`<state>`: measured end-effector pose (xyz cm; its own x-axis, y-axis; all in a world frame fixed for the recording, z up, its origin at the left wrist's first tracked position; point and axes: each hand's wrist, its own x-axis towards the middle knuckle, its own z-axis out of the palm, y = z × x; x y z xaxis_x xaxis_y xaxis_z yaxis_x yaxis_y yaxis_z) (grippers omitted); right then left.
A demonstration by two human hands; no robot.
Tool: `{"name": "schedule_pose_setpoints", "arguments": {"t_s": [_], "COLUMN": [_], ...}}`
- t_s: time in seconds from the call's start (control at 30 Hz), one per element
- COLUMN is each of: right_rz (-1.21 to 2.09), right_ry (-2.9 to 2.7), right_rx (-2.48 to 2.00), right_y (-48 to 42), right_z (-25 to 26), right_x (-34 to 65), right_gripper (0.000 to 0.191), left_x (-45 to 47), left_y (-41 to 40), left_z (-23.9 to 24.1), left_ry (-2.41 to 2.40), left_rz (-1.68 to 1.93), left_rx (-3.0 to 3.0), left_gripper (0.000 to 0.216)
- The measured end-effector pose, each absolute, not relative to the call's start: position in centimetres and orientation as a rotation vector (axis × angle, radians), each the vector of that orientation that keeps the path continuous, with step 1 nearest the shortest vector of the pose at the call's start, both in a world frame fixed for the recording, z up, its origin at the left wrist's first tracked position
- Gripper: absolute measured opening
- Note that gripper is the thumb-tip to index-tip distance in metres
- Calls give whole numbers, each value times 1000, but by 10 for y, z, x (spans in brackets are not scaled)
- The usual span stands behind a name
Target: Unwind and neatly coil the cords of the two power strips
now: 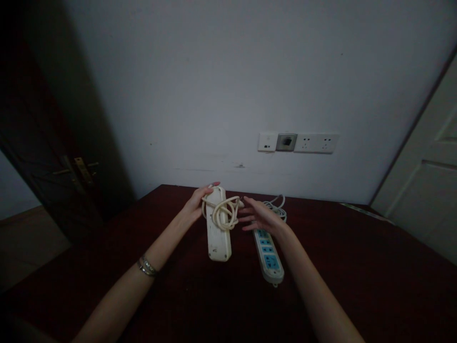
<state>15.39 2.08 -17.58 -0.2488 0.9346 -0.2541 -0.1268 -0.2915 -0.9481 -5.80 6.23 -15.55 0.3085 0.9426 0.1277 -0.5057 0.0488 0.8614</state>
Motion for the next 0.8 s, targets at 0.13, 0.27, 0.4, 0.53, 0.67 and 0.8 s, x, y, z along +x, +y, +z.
{"name": "schedule_pose_setpoints", "arguments": {"t_s": [0.13, 0.27, 0.4, 0.53, 0.67, 0.8], "right_rz": [1589, 1847, 2118, 2097, 1811, 1563], "right_ry": [-1255, -1341, -1148, -904, -805, -850], "right_rx": [-1318, -1214, -749, -644, -655, -714], "right_y": [9, 4, 7, 11, 11, 11], "right_z": [-164, -163, -171, -175, -168, -163], "right_x": [164, 156, 138, 124, 119, 123], "right_gripper": [69, 80, 74, 48, 21, 23], "left_x": [-57, -55, -52, -50, -52, -51], "left_y": [49, 36, 23, 12, 3, -6], "left_z": [-148, -143, -141, -137, -128, -119], "left_ry": [555, 501, 411, 376, 441, 400], "left_rz": [1302, 1373, 1305, 1215, 1087, 967], "left_rx": [1188, 1371, 1714, 1981, 2172, 2295], "left_gripper": [55, 63, 57, 53, 54, 49]}}
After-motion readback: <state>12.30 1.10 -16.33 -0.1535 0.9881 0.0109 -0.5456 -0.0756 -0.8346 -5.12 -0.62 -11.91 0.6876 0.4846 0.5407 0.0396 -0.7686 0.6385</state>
